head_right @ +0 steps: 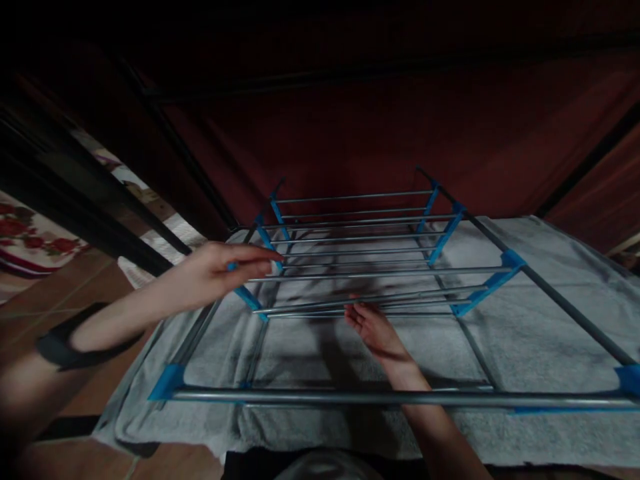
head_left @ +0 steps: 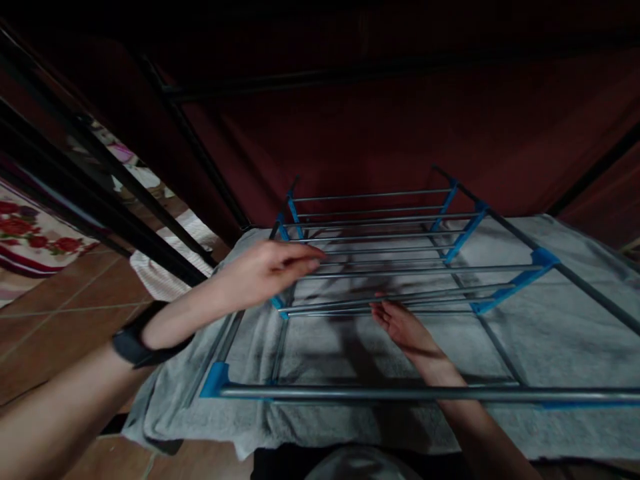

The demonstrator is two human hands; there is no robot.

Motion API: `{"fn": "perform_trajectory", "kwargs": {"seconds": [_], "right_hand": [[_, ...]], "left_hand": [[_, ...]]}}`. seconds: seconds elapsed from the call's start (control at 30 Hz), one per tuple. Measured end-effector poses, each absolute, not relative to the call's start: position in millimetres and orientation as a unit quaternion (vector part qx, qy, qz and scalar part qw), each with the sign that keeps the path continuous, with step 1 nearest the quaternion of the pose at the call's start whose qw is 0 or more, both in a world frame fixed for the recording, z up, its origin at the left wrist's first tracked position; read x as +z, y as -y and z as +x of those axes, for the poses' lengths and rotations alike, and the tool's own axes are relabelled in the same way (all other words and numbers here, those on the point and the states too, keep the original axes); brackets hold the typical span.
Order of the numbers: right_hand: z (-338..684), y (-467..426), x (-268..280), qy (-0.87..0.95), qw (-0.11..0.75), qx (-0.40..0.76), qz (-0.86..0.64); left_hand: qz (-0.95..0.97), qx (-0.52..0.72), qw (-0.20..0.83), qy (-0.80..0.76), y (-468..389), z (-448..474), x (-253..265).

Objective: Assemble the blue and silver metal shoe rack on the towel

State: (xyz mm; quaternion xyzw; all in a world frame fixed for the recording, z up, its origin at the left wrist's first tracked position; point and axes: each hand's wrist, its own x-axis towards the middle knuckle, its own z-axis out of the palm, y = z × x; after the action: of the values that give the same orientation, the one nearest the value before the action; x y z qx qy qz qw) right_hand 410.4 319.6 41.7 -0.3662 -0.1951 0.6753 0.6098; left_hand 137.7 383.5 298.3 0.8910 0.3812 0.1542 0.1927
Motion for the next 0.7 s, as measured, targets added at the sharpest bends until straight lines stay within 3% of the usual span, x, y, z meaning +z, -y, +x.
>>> {"fn": "perform_trajectory", "kwargs": {"seconds": [0.1,0.17,0.4,0.7], "right_hand": [[405,-324,41,0.182,0.64,0.647,-0.372],[402,-328,42,0.18,0.667,0.619,-0.373],[398,-337,52,0.216,0.702,0.56,-0.383],[397,-337,56,0.223,0.704,0.539,-0.406]], "left_hand": [[0.762,0.343,0.232,-0.498,-396,74,278],[0.666,0.402,0.29,-0.558,-403,41,242],[0.577,0.395,0.426,-0.574,-391,25,125],[0.601,0.397,0.481,-0.5,-400,49,104]]}}
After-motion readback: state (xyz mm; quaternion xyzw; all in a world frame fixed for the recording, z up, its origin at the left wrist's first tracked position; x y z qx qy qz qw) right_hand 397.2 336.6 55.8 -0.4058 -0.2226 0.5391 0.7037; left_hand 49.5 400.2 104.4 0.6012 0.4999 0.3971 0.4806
